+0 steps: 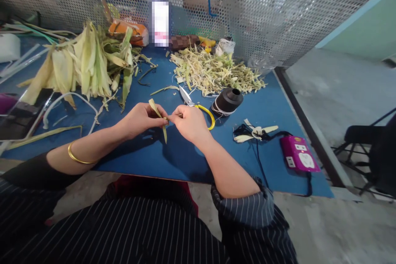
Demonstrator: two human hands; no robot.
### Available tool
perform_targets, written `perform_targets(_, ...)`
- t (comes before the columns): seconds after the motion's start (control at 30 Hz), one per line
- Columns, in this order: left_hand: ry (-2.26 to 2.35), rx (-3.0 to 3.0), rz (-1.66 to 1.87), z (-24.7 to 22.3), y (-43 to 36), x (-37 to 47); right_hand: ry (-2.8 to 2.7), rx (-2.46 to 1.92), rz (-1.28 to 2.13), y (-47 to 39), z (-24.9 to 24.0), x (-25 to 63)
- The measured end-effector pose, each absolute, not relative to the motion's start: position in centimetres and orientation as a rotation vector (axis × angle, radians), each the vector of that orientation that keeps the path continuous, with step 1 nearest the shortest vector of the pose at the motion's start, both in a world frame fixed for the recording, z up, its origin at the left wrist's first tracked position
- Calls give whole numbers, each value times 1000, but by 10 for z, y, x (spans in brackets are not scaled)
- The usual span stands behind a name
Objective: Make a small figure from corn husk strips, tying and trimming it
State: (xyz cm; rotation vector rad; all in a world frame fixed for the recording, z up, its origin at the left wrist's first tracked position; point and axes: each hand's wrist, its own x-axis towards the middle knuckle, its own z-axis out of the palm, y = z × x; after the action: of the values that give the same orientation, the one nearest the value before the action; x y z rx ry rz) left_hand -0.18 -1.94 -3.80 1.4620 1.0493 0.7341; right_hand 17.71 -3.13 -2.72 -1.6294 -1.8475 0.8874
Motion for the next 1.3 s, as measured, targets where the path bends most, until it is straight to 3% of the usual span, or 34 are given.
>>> perform_targets(0.37, 1068, 1411, 840, -44, -21, 2, -1575, -1517, 1209, -28, -33, 175)
perform_targets(0.7, 928, 892, 753, -43, -13, -3, -2237, -983, 483, -22, -28, 191)
perform_targets(0.93, 872, 794, 632, -41, -12, -7, -2200, -972, 414, -23, -29, 191)
perform_targets(1.03, 846, 884, 628, -40, -13, -8, -2113, -1082, 523, -24, -27, 187)
perform_targets(1.23, 943, 1447, 914, -38, -19, -2, -1571, -1354, 1354, -26, -28, 179)
perform_targets(1.3, 970, 1487, 929, -38, -21, -1, -1496, -1352, 1410, -27, -28, 178)
